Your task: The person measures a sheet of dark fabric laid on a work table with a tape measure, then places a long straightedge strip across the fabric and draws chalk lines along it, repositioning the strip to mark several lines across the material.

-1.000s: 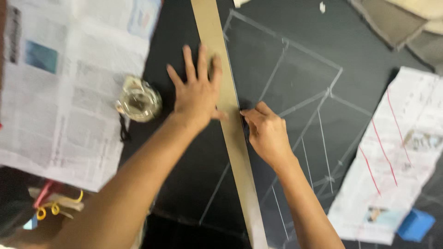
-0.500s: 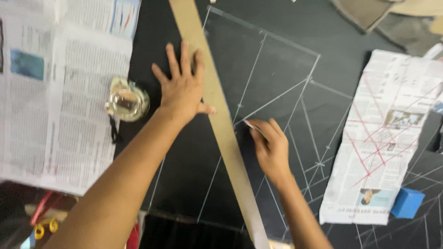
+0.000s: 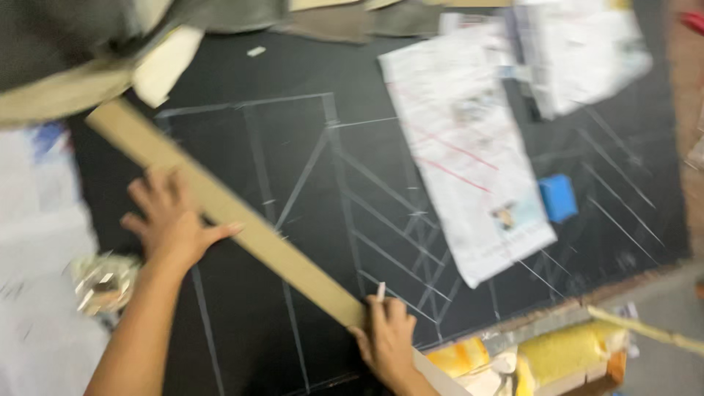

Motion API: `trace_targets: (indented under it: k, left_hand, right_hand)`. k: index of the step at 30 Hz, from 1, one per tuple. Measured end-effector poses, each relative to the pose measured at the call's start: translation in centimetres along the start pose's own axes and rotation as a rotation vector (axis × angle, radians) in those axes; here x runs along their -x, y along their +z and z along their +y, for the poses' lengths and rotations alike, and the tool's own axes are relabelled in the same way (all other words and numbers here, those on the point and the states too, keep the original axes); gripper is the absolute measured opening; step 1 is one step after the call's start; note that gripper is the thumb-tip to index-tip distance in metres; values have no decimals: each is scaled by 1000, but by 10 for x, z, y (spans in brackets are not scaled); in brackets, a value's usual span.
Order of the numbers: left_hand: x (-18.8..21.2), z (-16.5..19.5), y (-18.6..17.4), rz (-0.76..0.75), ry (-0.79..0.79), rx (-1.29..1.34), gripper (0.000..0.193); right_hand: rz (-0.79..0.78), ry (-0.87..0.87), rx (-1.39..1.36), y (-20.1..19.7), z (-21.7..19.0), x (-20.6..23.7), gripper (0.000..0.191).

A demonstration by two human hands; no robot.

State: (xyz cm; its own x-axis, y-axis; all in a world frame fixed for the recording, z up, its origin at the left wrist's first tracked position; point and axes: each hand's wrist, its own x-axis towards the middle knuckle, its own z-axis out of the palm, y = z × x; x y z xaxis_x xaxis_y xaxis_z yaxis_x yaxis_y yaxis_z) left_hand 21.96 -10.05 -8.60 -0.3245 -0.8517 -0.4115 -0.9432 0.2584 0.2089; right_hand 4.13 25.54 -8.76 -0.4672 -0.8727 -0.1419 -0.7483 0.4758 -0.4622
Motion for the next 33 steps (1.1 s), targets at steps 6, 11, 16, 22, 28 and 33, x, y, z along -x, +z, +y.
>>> trace_targets:
  k: [6, 11, 16, 22, 28, 33]
  left_hand:
    - [73, 6, 55, 393, 204, 178, 92]
    - [165, 16, 135, 471, 142, 127, 71]
    - [188, 6, 163, 451, 128, 8, 70]
    - [190, 11, 164, 492, 105, -10, 69]
    - [192, 14, 163, 484, 103, -44, 68]
    - [194, 18, 161, 482, 107, -26, 67]
  right_hand:
    - [-57, 50, -37, -14, 1, 15, 52]
    - [-66, 126, -131, -24, -4, 12, 48]
    - [-123, 219, -228, -27, 1, 10, 48]
    - [-101, 171, -250, -28, 10, 16, 50]
    - [-76, 133, -248, -30, 13, 18, 50]
    - [-132, 133, -245, -35, 13, 17, 55]
